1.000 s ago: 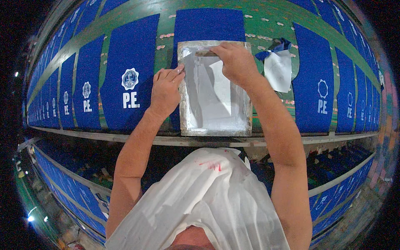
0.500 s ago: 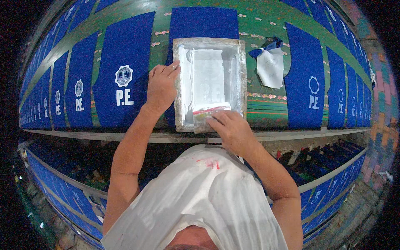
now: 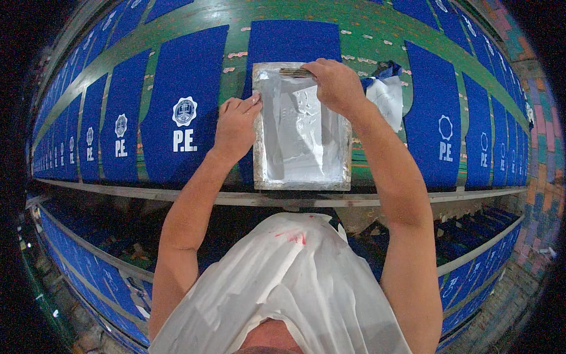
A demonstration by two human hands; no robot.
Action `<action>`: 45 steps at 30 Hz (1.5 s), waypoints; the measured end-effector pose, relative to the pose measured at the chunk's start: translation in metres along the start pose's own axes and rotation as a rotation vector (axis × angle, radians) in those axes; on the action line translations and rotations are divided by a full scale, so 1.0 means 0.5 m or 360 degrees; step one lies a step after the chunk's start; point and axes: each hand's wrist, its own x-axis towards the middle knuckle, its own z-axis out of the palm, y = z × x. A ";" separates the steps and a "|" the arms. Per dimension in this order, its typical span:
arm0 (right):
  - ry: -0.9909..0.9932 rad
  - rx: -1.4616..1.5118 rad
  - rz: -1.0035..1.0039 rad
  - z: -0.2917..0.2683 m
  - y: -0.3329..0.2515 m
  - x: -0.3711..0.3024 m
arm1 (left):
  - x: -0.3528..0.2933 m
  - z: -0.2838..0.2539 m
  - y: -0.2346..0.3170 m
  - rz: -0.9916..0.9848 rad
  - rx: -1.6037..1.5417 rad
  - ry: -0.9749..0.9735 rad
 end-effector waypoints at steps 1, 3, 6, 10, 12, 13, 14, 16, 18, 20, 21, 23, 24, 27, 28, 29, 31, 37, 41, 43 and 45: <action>-0.0015 0.0031 0.0010 -0.002 -0.002 0.004 | 0.000 -0.001 0.000 0.0002 0.0008 -0.0011; 0.0024 0.0022 -0.0120 0.018 -0.008 -0.035 | -0.001 -0.002 0.003 0.0003 0.0014 -0.0033; 0.0063 0.0038 -0.0252 0.021 -0.065 -0.134 | -0.001 0.001 0.007 0.0005 0.0013 0.0017; -0.0054 0.0076 -0.0229 0.007 -0.172 -0.293 | -0.006 0.012 0.001 0.0010 0.0041 0.0060; -0.0160 0.0097 -0.0211 -0.009 -0.206 -0.341 | -0.003 0.009 0.002 0.0014 0.0035 0.0069; -0.0232 0.0120 -0.0210 -0.017 -0.201 -0.340 | -0.001 0.011 0.002 0.0014 0.0031 0.0069; -0.0306 0.0145 -0.0211 -0.029 -0.191 -0.337 | -0.001 0.016 0.001 0.0013 0.0027 0.0068; -0.0390 0.0127 -0.0190 -0.047 -0.170 -0.311 | 0.002 0.015 0.001 0.0018 0.0013 0.0062; -0.0410 0.0046 -0.0159 -0.053 -0.117 -0.235 | 0.005 0.009 0.004 0.0025 0.0001 0.0049; -0.0288 0.0077 -0.0119 -0.027 -0.053 -0.151 | 0.002 0.009 0.002 0.0031 0.0013 0.0069; -0.0291 0.0043 -0.0011 -0.024 -0.046 -0.101 | -0.001 0.008 -0.003 0.0025 0.0028 0.0070; -0.0226 0.0008 0.0113 -0.029 -0.029 -0.026 | -0.002 0.006 -0.004 0.0016 0.0018 0.0038; -0.0158 0.0018 0.0125 -0.025 -0.015 -0.002 | -0.004 0.004 -0.002 0.0013 0.0010 0.0014; 0.0014 0.0062 -0.0020 -0.005 0.005 -0.004 | -0.001 0.003 0.006 0.0017 -0.0005 0.0043; 0.0063 0.0077 -0.0099 0.003 0.011 -0.013 | -0.002 0.004 0.006 0.0002 -0.0002 0.0012; 0.0052 0.0090 -0.0118 0.012 0.010 -0.037 | -0.003 0.006 0.004 -0.0010 0.0001 -0.0019; 0.0057 0.0116 -0.0203 0.007 -0.032 -0.088 | -0.005 0.004 0.003 -0.0029 0.0009 -0.0041; 0.0001 0.0163 -0.0163 0.003 -0.155 -0.270 | -0.007 0.008 0.004 -0.0028 -0.0033 0.0017; -0.0054 0.0162 -0.0115 -0.002 -0.213 -0.357 | -0.010 0.009 0.018 -0.0148 -0.0196 0.0039; -0.0068 0.0175 -0.0140 0.009 -0.224 -0.382 | -0.025 0.016 0.028 -0.0275 -0.0398 0.0110; -0.0111 0.0194 -0.0161 0.006 -0.230 -0.392 | -0.059 0.044 0.045 -0.0405 -0.0644 0.0273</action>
